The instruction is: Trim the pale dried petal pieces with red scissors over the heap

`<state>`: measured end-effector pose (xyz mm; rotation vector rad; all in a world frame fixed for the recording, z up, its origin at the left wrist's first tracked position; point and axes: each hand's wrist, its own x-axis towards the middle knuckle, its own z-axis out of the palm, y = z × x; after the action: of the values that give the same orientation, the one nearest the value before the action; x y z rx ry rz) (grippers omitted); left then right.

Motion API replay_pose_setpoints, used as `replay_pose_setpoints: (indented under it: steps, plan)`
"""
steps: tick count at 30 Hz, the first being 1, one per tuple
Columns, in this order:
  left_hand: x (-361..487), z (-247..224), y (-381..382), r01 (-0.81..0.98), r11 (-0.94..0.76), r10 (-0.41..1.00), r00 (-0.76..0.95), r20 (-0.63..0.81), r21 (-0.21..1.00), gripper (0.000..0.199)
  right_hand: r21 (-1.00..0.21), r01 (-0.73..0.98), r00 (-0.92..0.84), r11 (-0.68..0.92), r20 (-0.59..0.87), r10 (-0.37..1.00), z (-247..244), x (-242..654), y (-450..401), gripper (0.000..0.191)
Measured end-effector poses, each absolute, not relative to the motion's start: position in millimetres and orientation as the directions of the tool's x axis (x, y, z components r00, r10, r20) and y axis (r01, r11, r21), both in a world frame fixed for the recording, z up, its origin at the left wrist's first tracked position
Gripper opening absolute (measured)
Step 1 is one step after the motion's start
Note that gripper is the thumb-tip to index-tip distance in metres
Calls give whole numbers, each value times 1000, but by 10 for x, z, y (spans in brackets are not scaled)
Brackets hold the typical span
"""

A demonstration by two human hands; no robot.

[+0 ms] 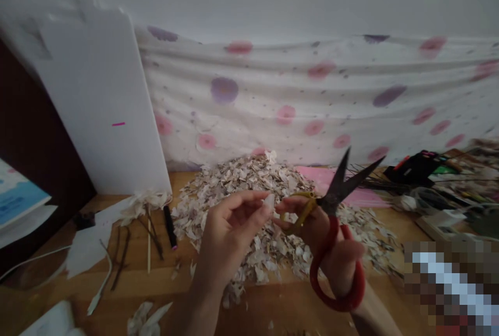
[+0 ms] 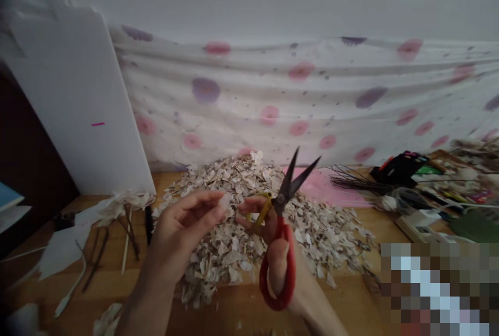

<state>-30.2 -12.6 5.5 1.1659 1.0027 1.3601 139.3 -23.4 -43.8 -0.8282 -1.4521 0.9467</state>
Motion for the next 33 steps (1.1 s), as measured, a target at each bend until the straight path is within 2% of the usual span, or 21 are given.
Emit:
replay_pose_setpoints:
  steps: [3,5,7,13,21,33]
  plan:
    - [-299,72,-125,-208,-136,991,-22,134,969,20,-874,196,-274,446,388,880,-434,1410,-296,74]
    - [-294,91,-134,-201,-139,990,-18,139,970,16,-828,316,-300,464,376,877,-382,1398,-318,67]
    - [-285,111,-147,-202,-136,991,-18,135,970,12,-801,374,-287,468,380,879,-308,1361,-327,69]
    - [-266,120,-176,-213,-149,988,1,153,966,12,-830,381,-296,408,309,904,-205,1259,-340,80]
    - [-297,102,-166,-223,-201,967,110,229,954,10,-872,301,-387,385,258,885,-160,1259,-345,79]
    - [-242,99,-180,-287,-211,967,80,243,934,9,-883,293,-397,365,235,887,-169,1267,-357,89]
